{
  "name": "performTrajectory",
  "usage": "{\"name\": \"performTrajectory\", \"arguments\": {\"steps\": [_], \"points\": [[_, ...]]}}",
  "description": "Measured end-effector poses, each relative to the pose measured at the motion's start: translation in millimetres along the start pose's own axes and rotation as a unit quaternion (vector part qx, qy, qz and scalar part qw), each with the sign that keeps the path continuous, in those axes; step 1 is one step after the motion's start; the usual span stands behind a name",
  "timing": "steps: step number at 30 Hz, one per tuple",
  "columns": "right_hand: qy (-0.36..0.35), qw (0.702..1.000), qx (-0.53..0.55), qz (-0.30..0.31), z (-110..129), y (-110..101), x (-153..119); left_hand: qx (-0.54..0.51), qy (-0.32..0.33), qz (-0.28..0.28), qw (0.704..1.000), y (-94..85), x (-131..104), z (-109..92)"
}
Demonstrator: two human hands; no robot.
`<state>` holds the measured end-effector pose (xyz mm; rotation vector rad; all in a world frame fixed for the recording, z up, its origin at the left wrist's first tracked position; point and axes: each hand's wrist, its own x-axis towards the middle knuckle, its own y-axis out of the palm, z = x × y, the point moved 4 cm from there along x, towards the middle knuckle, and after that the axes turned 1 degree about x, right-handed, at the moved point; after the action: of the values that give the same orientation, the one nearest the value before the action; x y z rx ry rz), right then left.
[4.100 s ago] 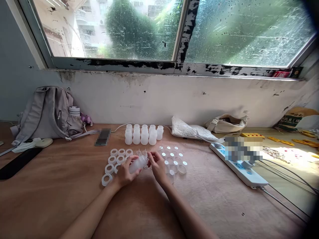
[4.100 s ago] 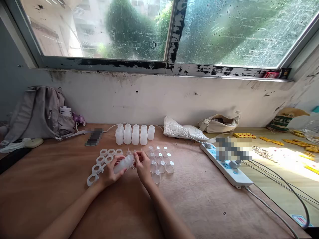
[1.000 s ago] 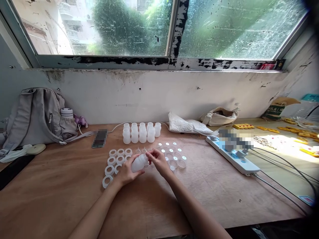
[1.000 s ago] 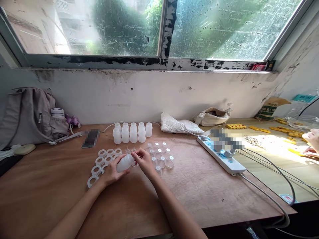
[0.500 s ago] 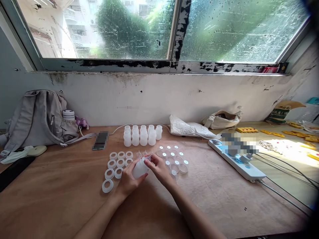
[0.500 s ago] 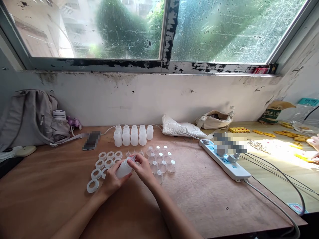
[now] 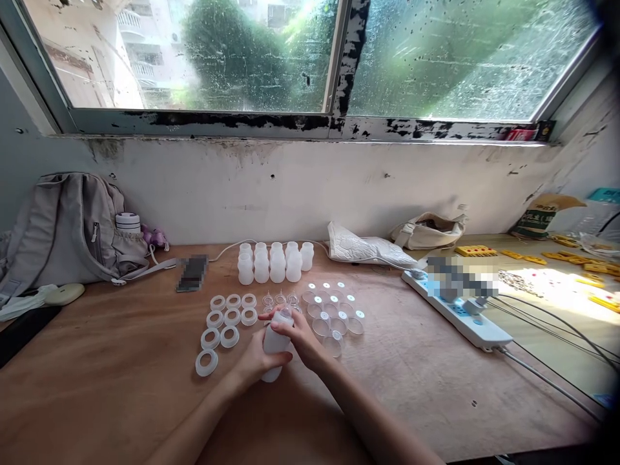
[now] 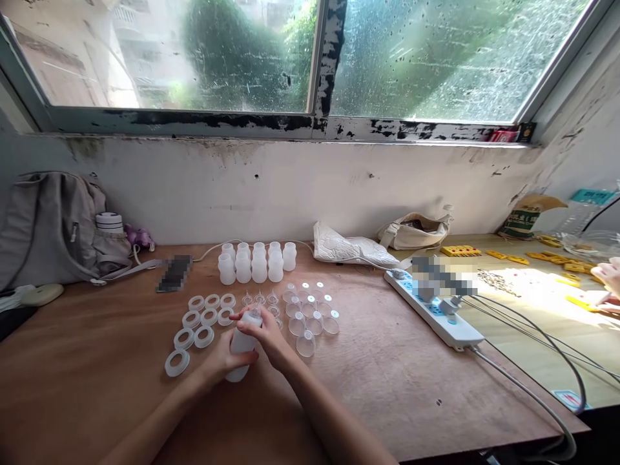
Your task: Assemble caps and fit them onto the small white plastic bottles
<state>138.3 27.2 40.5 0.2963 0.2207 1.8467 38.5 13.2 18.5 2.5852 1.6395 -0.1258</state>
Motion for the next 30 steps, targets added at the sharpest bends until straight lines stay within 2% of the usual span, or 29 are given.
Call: {"name": "performTrajectory", "arguments": {"steps": [3, 5, 7, 9, 13, 16, 19, 21, 24, 27, 30], "points": [[0.044, 0.997, 0.021, 0.054, -2, 2, -1, -0.095, -0.071, 0.146, 0.982, 11.1, -9, -1], [0.057, 0.997, 0.012, 0.056, -2, 1, -3, -0.122, -0.072, 0.174, 0.974, 15.2, -13, -2], [0.034, 0.999, -0.014, 0.028, 1, 0, -4, -0.068, -0.030, 0.135, 0.988, 15.0, -11, -1], [-0.004, 0.999, -0.042, 0.009, 5, 1, -5, 0.044, 0.034, 0.074, 0.996, 12.6, -8, -1], [-0.052, 0.992, -0.116, 0.010, 7, 6, -8, 0.241, 0.107, -0.033, 0.964, 5.1, -4, 1], [-0.072, 0.978, -0.197, 0.000, 11, 4, -15, 0.295, 0.164, -0.057, 0.939, 2.0, -4, 2], [-0.113, 0.933, -0.340, -0.017, 29, -7, -27, 0.342, 0.236, -0.056, 0.908, 2.4, -4, 3], [-0.127, 0.893, -0.432, -0.030, 45, -22, -36, 0.376, 0.252, -0.067, 0.889, 1.1, -4, 5], [-0.107, 0.839, -0.531, -0.049, 61, -52, -45, 0.413, 0.266, -0.093, 0.866, -4.4, -5, 3], [-0.036, 0.800, -0.596, -0.054, 54, -82, -52, 0.439, 0.291, -0.116, 0.842, -11.5, -6, -1], [-0.002, 0.790, -0.613, -0.017, 35, -97, -57, 0.465, 0.297, -0.134, 0.823, -18.1, -4, -3]]}}
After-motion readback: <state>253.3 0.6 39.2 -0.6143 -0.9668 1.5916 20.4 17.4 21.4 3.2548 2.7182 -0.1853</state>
